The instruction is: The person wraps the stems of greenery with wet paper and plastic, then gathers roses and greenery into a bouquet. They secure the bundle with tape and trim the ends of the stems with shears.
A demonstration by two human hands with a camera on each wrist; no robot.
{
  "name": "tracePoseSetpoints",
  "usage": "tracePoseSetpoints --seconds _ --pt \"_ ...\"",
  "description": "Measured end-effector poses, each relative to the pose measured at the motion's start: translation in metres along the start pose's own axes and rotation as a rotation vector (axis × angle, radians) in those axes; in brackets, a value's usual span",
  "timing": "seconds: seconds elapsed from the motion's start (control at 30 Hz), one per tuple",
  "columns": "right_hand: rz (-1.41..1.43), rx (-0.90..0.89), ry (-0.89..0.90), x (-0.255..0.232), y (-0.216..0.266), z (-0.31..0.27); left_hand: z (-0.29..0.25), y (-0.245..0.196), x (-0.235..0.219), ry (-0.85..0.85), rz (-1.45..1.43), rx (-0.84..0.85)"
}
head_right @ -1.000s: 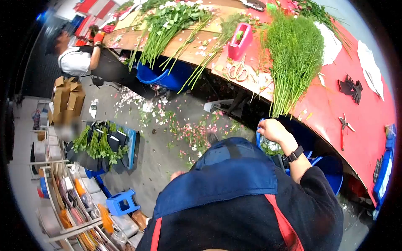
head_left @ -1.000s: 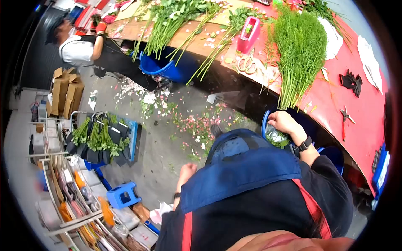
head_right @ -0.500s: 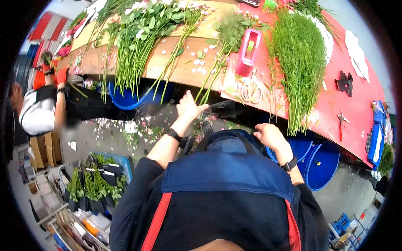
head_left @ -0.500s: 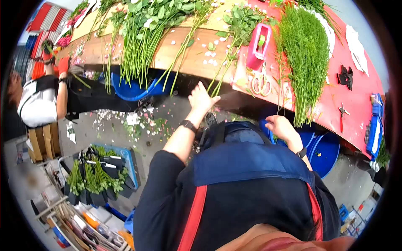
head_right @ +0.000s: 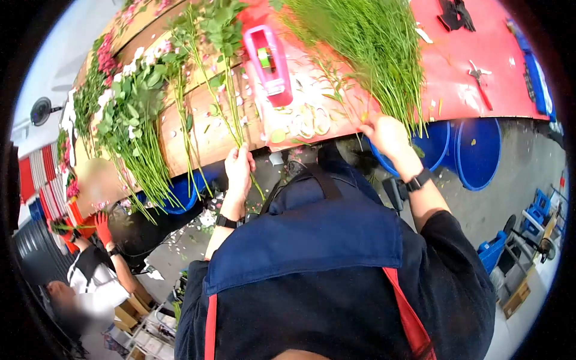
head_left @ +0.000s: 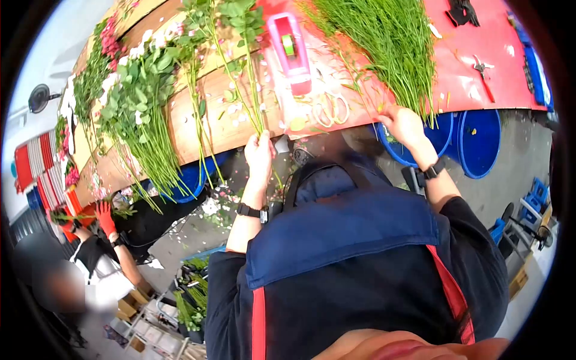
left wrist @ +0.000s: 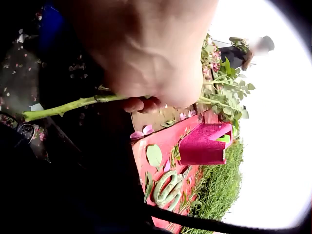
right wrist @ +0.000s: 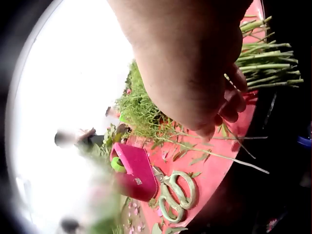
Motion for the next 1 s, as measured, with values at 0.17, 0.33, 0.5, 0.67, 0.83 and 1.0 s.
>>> tracePoseSetpoints --seconds 0.17,0.33,0.5,0.67,0.83,1.0 --pt "-0.18 -0.017 0.085 0.048 -0.011 0.013 0.007 -0.017 -0.004 -0.291 0.811 0.232" --pt "0.294 -0.007 -0.103 0.006 -0.02 0.001 -0.027 -0.091 0.025 -0.195 0.831 0.323" --pt "0.445 0.165 -0.117 0.013 -0.047 -0.004 -0.018 -0.098 0.134 0.457 0.51 0.207" --pt "0.141 0.198 0.043 0.035 -0.037 0.012 0.0 -0.06 0.205 0.739 0.698 0.119" --pt "0.289 0.131 -0.137 0.014 -0.034 0.002 -0.005 -0.067 0.219 0.697 0.599 -0.029" --pt "0.399 0.063 -0.316 -0.024 -0.031 -0.018 -0.013 -0.085 0.239 0.776 0.602 -0.03"
Point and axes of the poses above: each hand's wrist, its own z-axis towards the middle knuckle, its own x-axis out of the palm, y = z × x, the point moved 6 cm from there along z, towards the middle knuckle, and after that the axes turned 9 degrees about z, right-handed, at the moved point
